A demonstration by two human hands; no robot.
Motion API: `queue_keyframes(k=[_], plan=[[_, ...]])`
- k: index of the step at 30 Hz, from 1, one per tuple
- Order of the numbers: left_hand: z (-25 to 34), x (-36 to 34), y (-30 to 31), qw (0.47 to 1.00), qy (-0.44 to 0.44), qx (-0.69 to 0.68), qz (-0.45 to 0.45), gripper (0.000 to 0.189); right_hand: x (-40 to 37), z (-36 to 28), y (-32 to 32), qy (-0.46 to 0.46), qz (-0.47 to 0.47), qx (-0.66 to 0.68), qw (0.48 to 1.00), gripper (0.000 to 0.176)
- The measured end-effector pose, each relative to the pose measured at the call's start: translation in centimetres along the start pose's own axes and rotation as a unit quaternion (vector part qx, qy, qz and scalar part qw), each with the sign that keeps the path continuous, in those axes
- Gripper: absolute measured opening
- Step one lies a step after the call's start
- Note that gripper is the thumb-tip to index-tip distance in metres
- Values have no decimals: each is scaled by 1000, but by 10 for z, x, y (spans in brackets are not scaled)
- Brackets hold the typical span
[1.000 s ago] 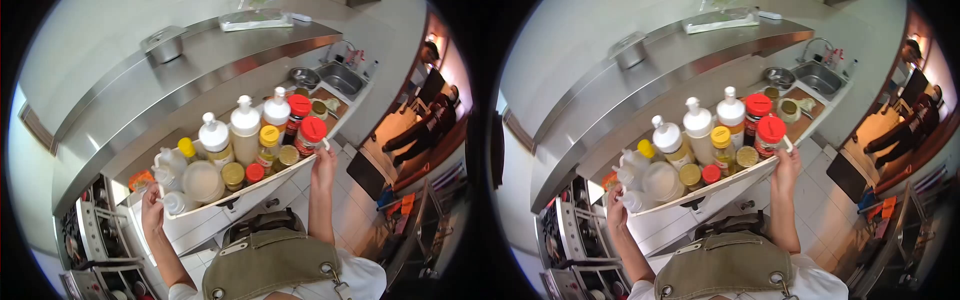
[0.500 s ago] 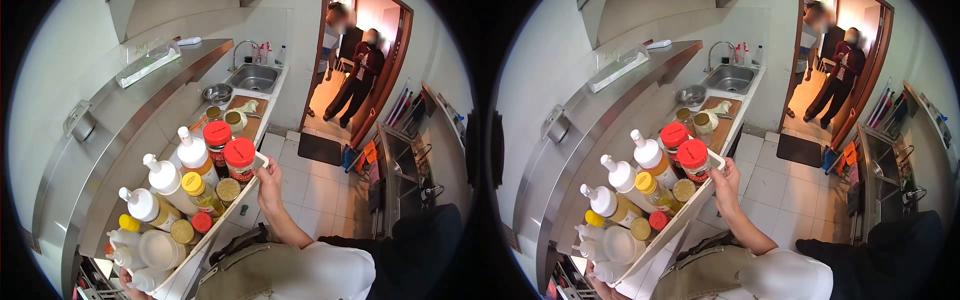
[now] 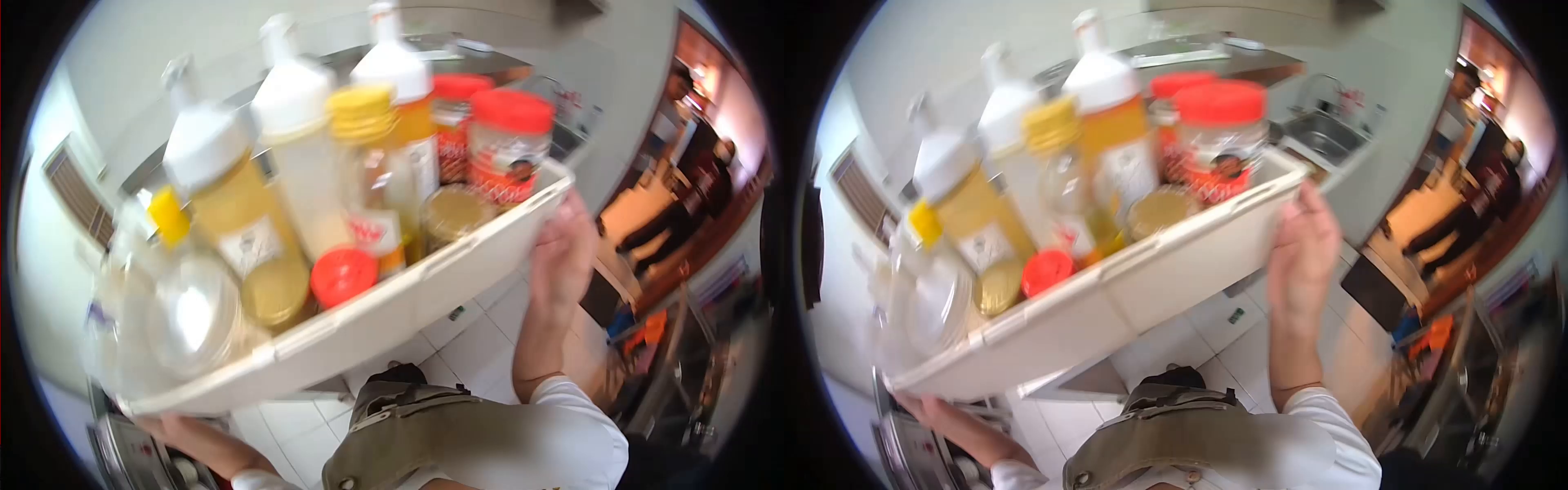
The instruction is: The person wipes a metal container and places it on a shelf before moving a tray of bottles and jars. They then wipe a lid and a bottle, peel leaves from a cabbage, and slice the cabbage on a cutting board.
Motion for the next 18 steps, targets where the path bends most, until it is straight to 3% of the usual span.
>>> queue_keyframes(k=[1, 2, 4, 5, 6, 7, 8, 11, 12, 14, 18], plan=[[9, 10, 14, 1000, -7, -15, 22, 57, 11, -2, -12, 0, -20, 11, 1000, 43], [66, 3, -37, 915, -285, 147, -244, 57, 22, -5, -25, 9, -40, 26, 999, 43], [144, -24, -119, 934, -250, 207, -152, 48, 42, -10, -50, 18, -56, 48, 997, 42], [131, 14, -122, 986, -82, -56, -136, 60, 50, -11, -61, 17, -52, 54, 997, 42], [144, 47, -135, 915, -115, -81, -377, 46, 61, -9, -78, 11, -62, 69, 996, 42], [132, 79, -143, 904, 39, -201, -376, 36, 71, -8, -96, 8, -87, 94, 992, 39], [119, 99, -156, 855, 190, -319, -361, 28, 81, -3, -114, 8, -110, 116, 987, 36], [122, 130, -164, 892, 161, -295, -302, 17, 104, 25, -154, 18, -122, 125, 984, 35], [117, 145, -160, 893, 155, -294, -302, 17, 106, 37, -164, 23, -90, 165, 982, 30], [100, 181, -145, 904, 94, -239, -341, 14, 108, 65, -192, 12, -121, 181, 976, 31], [43, 230, -120, 877, 98, -294, -368, 25, 89, 103, -241, -23, -169, 159, 972, 37]])
Point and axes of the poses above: each hand's wrist, its own x-axis towards the middle knuckle, its own y-axis out of the back of the hand, z = x × y, the point moved 8 cm from there along x, towards the middle knuckle, and after that the axes turned 8 degrees about -z, right-handed, at the moved point
